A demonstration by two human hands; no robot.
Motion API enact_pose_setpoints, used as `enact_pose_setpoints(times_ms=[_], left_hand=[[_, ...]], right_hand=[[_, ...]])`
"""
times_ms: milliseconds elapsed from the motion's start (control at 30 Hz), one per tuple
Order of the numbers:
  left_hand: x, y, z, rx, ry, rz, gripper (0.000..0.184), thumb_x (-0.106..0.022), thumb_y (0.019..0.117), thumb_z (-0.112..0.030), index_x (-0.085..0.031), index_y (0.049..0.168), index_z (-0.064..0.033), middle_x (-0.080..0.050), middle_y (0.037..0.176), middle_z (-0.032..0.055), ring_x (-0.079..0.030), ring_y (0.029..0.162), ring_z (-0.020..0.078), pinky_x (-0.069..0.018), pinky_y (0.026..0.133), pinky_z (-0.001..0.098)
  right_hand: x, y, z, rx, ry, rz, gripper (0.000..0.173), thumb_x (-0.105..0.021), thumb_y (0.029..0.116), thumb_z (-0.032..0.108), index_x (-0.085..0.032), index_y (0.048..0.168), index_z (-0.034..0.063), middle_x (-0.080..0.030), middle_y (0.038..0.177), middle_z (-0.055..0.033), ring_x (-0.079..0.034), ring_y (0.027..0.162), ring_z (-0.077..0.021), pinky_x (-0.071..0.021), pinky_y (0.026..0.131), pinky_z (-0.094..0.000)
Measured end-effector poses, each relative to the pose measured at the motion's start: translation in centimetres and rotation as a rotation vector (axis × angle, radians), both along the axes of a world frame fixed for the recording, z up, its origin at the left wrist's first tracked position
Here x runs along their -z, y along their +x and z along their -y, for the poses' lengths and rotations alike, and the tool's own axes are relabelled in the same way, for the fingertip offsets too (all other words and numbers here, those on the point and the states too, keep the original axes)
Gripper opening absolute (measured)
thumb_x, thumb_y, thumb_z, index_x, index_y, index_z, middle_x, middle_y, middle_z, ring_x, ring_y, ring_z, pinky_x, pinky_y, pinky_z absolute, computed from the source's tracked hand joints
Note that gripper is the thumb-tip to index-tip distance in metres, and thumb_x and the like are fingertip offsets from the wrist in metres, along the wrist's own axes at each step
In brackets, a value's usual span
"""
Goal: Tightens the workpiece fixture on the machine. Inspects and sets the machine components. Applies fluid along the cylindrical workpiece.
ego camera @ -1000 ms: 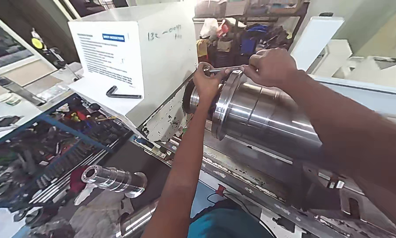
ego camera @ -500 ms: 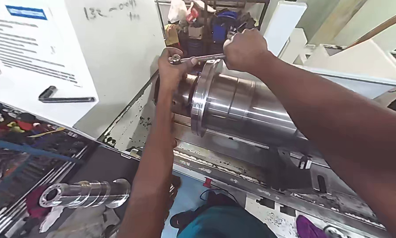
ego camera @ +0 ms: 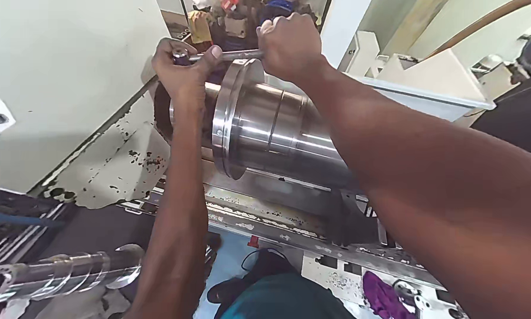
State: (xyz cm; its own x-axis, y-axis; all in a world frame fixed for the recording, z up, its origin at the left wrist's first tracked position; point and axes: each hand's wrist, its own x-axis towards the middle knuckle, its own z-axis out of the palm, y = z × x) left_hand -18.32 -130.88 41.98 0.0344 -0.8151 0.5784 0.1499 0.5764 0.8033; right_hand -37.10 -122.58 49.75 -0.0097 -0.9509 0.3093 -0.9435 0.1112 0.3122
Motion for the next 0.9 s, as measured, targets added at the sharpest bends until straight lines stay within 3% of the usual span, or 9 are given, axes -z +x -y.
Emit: enact_pose_setpoints(times_ms=[133,333,467,533,567,600,633,700,900], left_hand=[[0.0,-0.2,-0.4,-0.019,0.002,0.019,0.046,-0.093,0.0685,-0.017,-0.058,0.096,-0.0074,-0.064,0.082,-0.0017,-0.065,0.072,0.0078,-0.0592,0.069,0.0265],[0.0,0.1,-1.0,0.001,0.033,0.078,0.051,-0.091,0.0675,-0.017,-0.056,0.103,-0.0081,-0.062,0.087,-0.0030,-0.064,0.073,0.0065,-0.0582,0.066,0.0253],[0.2,-0.1,-1.0,-0.038,-0.018,0.064,0.049,-0.091,0.0675,-0.015,-0.053,0.098,-0.0112,-0.060,0.082,-0.0064,-0.061,0.069,0.0030,-0.0561,0.065,0.0220],[-0.7,-0.5,-2.5,-0.128,0.036,0.132,0.046,-0.089,0.0705,-0.012,-0.054,0.100,-0.0060,-0.060,0.083,-0.0024,-0.062,0.070,0.0042,-0.0561,0.064,0.0209],[-2.8,-0.5,-4.4,-0.173,0.203,0.280,0.044,-0.086,0.0762,-0.011,-0.054,0.106,-0.0027,-0.060,0.090,-0.0001,-0.062,0.077,0.0051,-0.0559,0.072,0.0214],[-6.1,-0.3,-6.3,-0.103,0.509,0.472,0.044,-0.080,0.0878,-0.013,-0.050,0.119,-0.0046,-0.056,0.105,-0.0021,-0.058,0.094,0.0037,-0.0504,0.091,0.0224],[-3.1,-0.5,-4.6,-0.177,0.206,0.306,0.044,-0.085,0.0774,-0.014,-0.055,0.107,-0.0023,-0.059,0.092,-0.0017,-0.060,0.079,0.0031,-0.0530,0.076,0.0203],[-0.1,-0.5,-1.8,-0.119,-0.054,0.079,0.047,-0.090,0.0693,-0.015,-0.055,0.099,-0.0074,-0.058,0.081,-0.0066,-0.057,0.067,-0.0002,-0.0516,0.065,0.0182],[-0.5,-0.8,-1.8,-0.122,0.000,0.031,0.048,-0.091,0.0676,-0.010,-0.053,0.097,-0.0101,-0.059,0.082,-0.0073,-0.058,0.068,-0.0010,-0.0528,0.064,0.0174]], right_hand=[[0.4,-0.7,0.4,-0.060,-0.027,-0.030,0.035,-0.042,0.1020,0.026,-0.062,0.111,-0.0015,-0.068,0.103,-0.0268,-0.067,0.101,-0.0489,-0.0504,0.074,-0.0645],[0.0,-0.5,0.1,-0.052,0.031,-0.010,0.034,-0.043,0.1017,0.022,-0.061,0.117,-0.0015,-0.067,0.106,-0.0271,-0.066,0.102,-0.0496,-0.0504,0.075,-0.0650],[-0.3,-0.2,0.2,-0.039,0.043,-0.032,0.033,-0.044,0.1014,0.020,-0.059,0.120,-0.0022,-0.066,0.106,-0.0274,-0.065,0.104,-0.0496,-0.0498,0.074,-0.0641],[-0.3,-0.2,0.2,-0.040,0.044,-0.035,0.032,-0.043,0.1015,0.019,-0.059,0.118,-0.0039,-0.066,0.106,-0.0283,-0.065,0.103,-0.0503,-0.0499,0.074,-0.0637],[-0.5,-0.2,0.2,-0.038,0.046,-0.027,0.032,-0.043,0.1012,0.019,-0.059,0.116,-0.0044,-0.066,0.106,-0.0288,-0.066,0.102,-0.0508,-0.0504,0.074,-0.0641],[-0.3,-0.2,0.1,-0.033,0.053,-0.014,0.032,-0.043,0.1012,0.020,-0.059,0.114,-0.0046,-0.066,0.106,-0.0291,-0.066,0.102,-0.0508,-0.0505,0.075,-0.0645],[-0.6,-0.3,0.2,-0.036,0.046,0.001,0.032,-0.043,0.1022,0.020,-0.059,0.114,-0.0051,-0.066,0.106,-0.0298,-0.065,0.103,-0.0513,-0.0502,0.076,-0.0653],[-0.5,-0.4,0.5,-0.043,0.043,-0.002,0.031,-0.044,0.1018,0.020,-0.060,0.112,-0.0046,-0.066,0.104,-0.0291,-0.066,0.101,-0.0509,-0.0504,0.075,-0.0650],[-0.6,-1.2,1.8,-0.092,0.033,-0.013,0.032,-0.048,0.1012,0.023,-0.060,0.111,-0.0051,-0.066,0.102,-0.0291,-0.066,0.098,-0.0516,-0.0496,0.074,-0.0659]])
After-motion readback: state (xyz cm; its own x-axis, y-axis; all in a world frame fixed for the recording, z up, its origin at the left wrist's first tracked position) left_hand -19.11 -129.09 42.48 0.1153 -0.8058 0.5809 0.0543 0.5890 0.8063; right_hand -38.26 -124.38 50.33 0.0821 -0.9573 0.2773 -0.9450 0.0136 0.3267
